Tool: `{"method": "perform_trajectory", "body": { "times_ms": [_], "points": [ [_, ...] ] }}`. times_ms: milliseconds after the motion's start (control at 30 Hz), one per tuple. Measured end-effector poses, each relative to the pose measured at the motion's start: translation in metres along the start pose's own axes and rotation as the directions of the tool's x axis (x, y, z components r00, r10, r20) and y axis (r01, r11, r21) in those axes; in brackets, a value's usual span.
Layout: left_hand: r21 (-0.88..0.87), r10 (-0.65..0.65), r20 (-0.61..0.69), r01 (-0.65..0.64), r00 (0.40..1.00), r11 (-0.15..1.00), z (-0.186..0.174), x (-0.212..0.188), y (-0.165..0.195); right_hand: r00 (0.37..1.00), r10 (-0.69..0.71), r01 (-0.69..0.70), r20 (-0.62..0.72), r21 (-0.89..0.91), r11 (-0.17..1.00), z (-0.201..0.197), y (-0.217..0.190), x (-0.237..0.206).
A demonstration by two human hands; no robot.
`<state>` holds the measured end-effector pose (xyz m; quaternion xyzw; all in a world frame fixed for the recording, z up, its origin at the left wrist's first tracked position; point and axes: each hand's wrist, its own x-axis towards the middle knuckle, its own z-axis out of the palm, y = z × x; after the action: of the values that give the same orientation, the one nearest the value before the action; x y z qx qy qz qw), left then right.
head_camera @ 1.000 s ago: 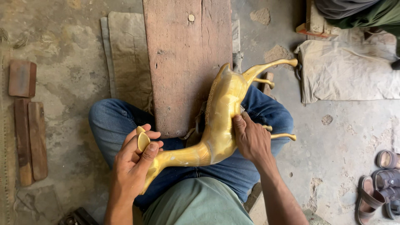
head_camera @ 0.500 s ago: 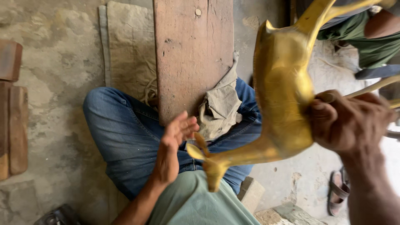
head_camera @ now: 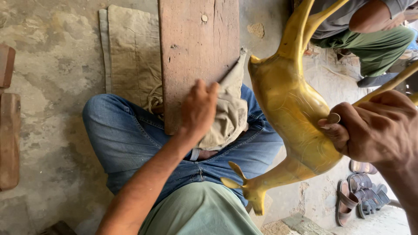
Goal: The person sits on the floor with a brass deer figurine resting on a wooden board on their lap and engraves decorative patterns into its body using a small chisel, repositioning and turning the figurine to work different areas. They then cover the figurine with a cloth and tie it with rope.
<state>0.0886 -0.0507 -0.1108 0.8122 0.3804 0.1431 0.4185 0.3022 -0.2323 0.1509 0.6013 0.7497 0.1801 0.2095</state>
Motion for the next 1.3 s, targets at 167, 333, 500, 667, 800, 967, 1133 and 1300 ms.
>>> {"method": "perform_trajectory", "body": {
  "times_ms": [167, 333, 500, 667, 800, 967, 1133, 1300],
  "points": [
    [0.080, 0.143, -0.507, -0.119, 0.850, 0.990, -0.078, -0.010, -0.053, 0.997, -0.019, 0.031, -0.070, 0.166, 0.986, 0.010, -0.012, 0.041],
    [0.087, 0.057, -0.577, -0.008, 0.814, 0.996, -0.120, -0.025, -0.087, 0.970, -0.072, 0.148, -0.233, 0.329, 0.933, 0.045, -0.028, 0.092],
    [0.080, -0.015, -0.595, 0.078, 0.804, 0.994, -0.120, -0.059, -0.106, 0.878, -0.157, 0.366, -0.452, 0.423, 0.829, 0.094, -0.047, 0.165],
    [0.044, -0.075, -0.606, 0.127, 0.792, 0.991, -0.104, -0.111, -0.111, 0.876, -0.105, 0.390, -0.470, 0.566, 0.726, 0.152, -0.072, 0.210],
    [-0.208, -0.313, -0.472, 0.241, 0.825, 0.948, -0.082, -0.142, -0.100, 0.891, 0.018, 0.302, -0.454, 0.622, 0.723, 0.171, -0.079, 0.205],
    [-0.180, -0.208, -0.460, 0.139, 0.863, 0.974, -0.057, -0.154, -0.089, 0.775, 0.466, 0.080, -0.428, 0.797, 0.598, 0.159, -0.092, 0.146],
    [-0.178, -0.194, -0.418, 0.129, 0.888, 0.976, -0.053, -0.162, -0.086, 0.535, 0.843, -0.040, 0.059, 0.998, -0.044, 0.159, -0.104, 0.012],
    [-0.133, -0.139, -0.441, 0.089, 0.887, 0.987, -0.055, -0.173, -0.071, 0.096, 0.899, -0.447, 0.427, 0.825, -0.344, 0.186, -0.133, -0.126]
  ]
}}
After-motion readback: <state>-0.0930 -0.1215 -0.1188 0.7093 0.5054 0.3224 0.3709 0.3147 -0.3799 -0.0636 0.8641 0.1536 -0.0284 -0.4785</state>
